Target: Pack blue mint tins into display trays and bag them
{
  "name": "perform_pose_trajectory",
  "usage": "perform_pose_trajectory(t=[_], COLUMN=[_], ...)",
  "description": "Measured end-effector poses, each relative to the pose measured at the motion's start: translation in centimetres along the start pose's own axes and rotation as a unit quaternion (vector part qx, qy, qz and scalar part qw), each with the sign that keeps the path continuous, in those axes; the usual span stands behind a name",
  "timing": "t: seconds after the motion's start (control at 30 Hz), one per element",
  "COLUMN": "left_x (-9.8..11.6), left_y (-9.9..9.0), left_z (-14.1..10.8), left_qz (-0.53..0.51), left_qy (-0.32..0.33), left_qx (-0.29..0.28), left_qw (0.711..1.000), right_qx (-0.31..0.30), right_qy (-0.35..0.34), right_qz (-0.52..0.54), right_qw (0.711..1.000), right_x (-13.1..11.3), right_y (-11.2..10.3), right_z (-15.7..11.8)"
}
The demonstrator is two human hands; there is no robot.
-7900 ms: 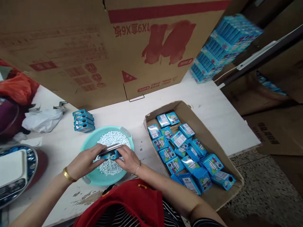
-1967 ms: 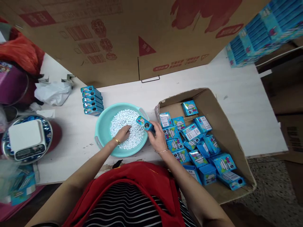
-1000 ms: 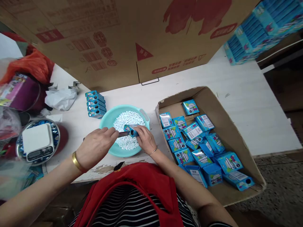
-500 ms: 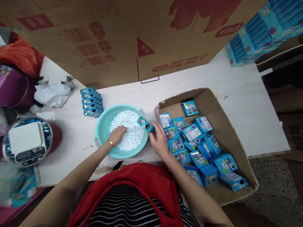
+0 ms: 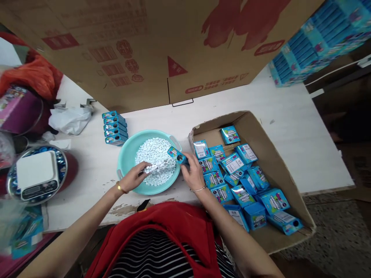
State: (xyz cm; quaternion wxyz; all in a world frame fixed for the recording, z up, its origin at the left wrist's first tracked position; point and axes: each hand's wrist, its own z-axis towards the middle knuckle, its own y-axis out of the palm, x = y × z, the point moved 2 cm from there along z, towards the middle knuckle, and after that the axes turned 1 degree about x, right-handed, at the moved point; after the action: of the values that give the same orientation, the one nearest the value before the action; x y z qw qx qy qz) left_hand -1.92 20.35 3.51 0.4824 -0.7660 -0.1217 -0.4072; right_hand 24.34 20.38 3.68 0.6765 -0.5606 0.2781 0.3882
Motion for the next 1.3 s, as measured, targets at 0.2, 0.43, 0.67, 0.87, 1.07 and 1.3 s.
perform_pose_trajectory(t=[0.2, 0.43, 0.67, 0.87, 1.07, 1.3], left_x=[5.6, 11.6, 15.1, 4.4, -5.5, -5.3], left_y=[-5.9, -7.2, -7.7, -7.5, 0.7, 7.9], left_z=[-0.7, 1.0, 1.1, 0.5, 0.6, 3.9], left_qz=[0.099, 0.335, 0.415, 0.371, 0.205, 0.071], left_qy=[0.044, -0.032, -0.002, -0.108, -0.146, -0.101], left_qx=[-0.029, -0.112, -0.117, -0.069, -0.139, -0.076], left_qw=[0.994, 0.935, 0.902, 0.92, 0.958, 0.99], right_qx=[-0.058, -0.076, -0.088, -0.065, -0.03, -0.002], right_qy=[-0.057, -0.106, -0.087, -0.052, -0.024, 0.012], right_qz=[-0.001, 0.009, 0.022, 0.033, 0.019, 0.029], right_qw=[0.997, 0.991, 0.992, 0.996, 0.999, 1.0], right_x=[-1.6, -2.6, -2.4, -1.1, -0.3, 0.2], right_y=[1.9, 3.8, 4.4, 3.2, 1.4, 1.0], right_z=[-0.1, -0.6, -0.6, 0.0, 0.9, 0.6])
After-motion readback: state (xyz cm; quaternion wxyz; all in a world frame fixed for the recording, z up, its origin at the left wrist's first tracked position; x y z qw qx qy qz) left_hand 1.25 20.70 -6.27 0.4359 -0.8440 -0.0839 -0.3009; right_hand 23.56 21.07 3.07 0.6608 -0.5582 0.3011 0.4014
